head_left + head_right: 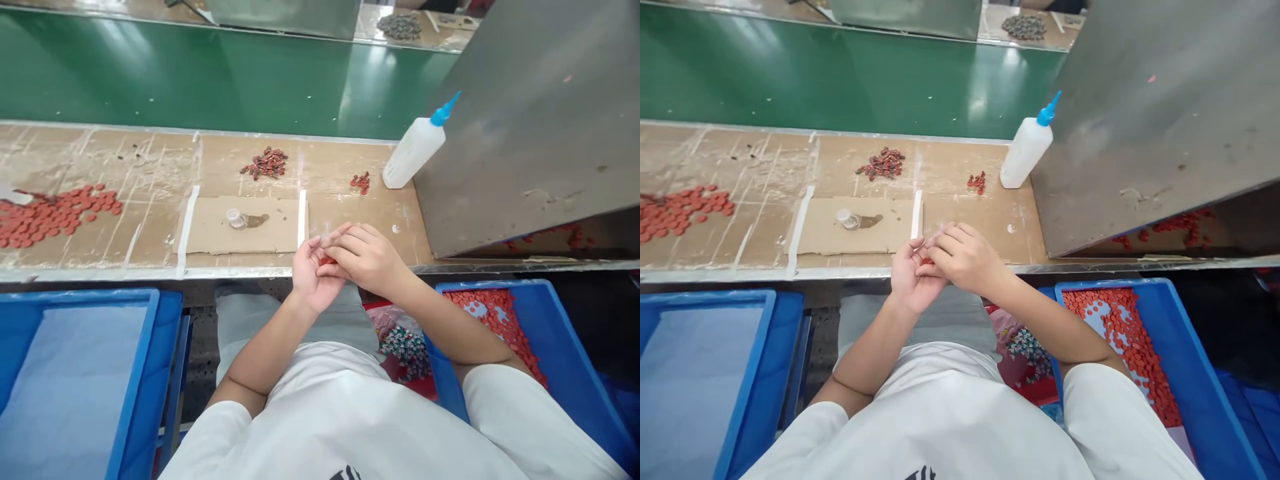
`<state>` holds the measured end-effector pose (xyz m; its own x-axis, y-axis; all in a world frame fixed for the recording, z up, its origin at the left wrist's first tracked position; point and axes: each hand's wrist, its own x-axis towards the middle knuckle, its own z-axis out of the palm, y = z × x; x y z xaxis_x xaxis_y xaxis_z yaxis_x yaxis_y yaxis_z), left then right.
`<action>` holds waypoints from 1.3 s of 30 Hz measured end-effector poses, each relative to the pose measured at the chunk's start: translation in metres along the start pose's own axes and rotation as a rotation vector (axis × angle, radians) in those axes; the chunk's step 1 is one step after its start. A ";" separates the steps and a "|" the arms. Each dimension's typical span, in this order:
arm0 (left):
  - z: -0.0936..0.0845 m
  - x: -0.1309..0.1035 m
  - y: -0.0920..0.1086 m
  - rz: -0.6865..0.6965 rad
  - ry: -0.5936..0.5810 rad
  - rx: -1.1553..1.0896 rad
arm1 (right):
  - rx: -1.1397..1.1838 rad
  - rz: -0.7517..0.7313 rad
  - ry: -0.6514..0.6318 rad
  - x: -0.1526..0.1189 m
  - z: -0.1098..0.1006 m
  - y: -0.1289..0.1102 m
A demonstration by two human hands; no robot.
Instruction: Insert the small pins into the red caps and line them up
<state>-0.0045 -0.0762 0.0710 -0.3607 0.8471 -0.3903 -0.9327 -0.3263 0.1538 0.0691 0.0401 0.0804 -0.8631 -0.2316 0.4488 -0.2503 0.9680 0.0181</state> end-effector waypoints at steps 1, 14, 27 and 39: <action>-0.002 -0.002 0.005 0.034 -0.009 0.022 | 0.038 0.003 0.005 0.005 0.003 -0.002; -0.009 -0.032 0.045 0.249 -0.080 0.030 | 0.276 0.135 0.074 0.043 -0.007 -0.016; -0.030 -0.048 0.068 0.259 -0.073 0.021 | 0.801 0.287 -0.106 0.070 0.028 -0.025; -0.057 -0.044 0.073 0.284 -0.031 -0.088 | 1.543 1.059 0.112 0.065 0.058 -0.045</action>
<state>-0.0566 -0.1613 0.0474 -0.6080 0.7290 -0.3145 -0.7918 -0.5860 0.1724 -0.0014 -0.0243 0.0572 -0.8922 0.3960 -0.2172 0.1202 -0.2552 -0.9594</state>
